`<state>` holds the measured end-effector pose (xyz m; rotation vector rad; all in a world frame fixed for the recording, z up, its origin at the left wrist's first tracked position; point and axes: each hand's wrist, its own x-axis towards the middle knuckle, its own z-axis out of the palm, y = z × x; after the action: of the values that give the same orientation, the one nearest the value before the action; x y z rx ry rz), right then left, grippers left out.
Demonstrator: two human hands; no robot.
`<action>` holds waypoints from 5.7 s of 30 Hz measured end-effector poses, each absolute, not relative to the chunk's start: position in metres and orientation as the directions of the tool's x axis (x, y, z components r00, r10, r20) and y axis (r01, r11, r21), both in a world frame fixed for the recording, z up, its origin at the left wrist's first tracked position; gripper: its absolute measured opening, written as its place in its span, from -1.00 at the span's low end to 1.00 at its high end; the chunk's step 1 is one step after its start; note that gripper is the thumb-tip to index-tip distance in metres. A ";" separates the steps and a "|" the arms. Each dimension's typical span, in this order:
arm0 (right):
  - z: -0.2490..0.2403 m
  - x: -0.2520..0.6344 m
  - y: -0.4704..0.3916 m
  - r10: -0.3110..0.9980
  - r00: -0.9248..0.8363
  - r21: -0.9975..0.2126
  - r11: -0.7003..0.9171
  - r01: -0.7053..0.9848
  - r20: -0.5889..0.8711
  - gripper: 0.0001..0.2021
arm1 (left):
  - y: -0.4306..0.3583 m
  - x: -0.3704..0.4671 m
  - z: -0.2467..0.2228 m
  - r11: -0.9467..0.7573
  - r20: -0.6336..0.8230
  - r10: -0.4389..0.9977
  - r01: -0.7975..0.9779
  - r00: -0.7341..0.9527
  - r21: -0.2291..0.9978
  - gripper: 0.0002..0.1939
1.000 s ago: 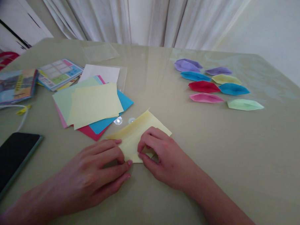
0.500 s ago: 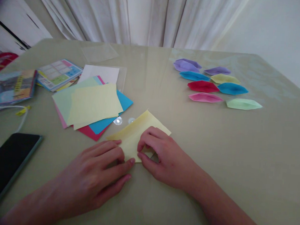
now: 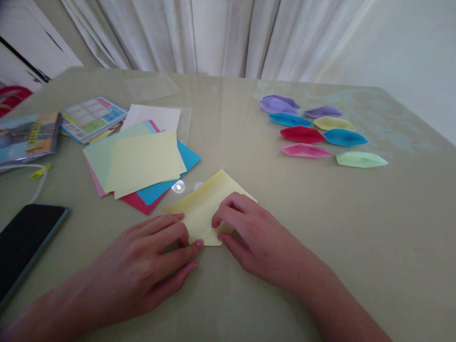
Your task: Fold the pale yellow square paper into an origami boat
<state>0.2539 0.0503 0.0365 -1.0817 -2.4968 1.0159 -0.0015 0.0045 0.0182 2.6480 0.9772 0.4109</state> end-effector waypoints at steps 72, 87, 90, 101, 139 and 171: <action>0.040 0.256 0.042 0.590 -0.807 -0.517 0.686 0.512 -0.016 -0.89 | 0.011 0.002 -0.001 -0.743 0.345 0.666 0.547 0.662 0.386 -0.88; 0.029 0.252 0.044 0.595 -0.801 -0.296 0.777 0.555 0.060 -0.89 | 0.015 0.002 -0.003 -0.694 0.297 0.718 0.615 0.630 0.374 -0.78; 0.029 0.251 0.044 0.609 -0.789 -0.288 0.773 0.566 0.084 -0.87 | 0.015 0.003 -0.002 -0.693 0.307 0.720 0.617 0.623 0.373 -0.86; 0.053 0.255 0.028 0.587 -0.801 -0.406 0.709 0.577 -0.114 -0.87 | 0.013 0.006 0.006 -0.545 0.161 0.807 0.610 0.568 0.575 -0.86; 0.051 0.248 0.006 0.608 -0.794 -0.280 0.766 0.578 0.025 -0.93 | 0.008 0.008 -0.002 -0.441 0.143 0.873 0.627 0.467 0.642 -0.96; 0.051 0.247 0.010 0.633 -0.774 -0.294 0.744 0.601 0.019 -0.90 | 0.012 0.007 -0.002 -0.407 0.124 0.886 0.619 0.448 0.672 -0.88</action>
<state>0.2467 0.0097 0.0514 -1.0022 -2.8224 0.4147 0.0066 0.0116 -0.0020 2.1568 1.2553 0.6418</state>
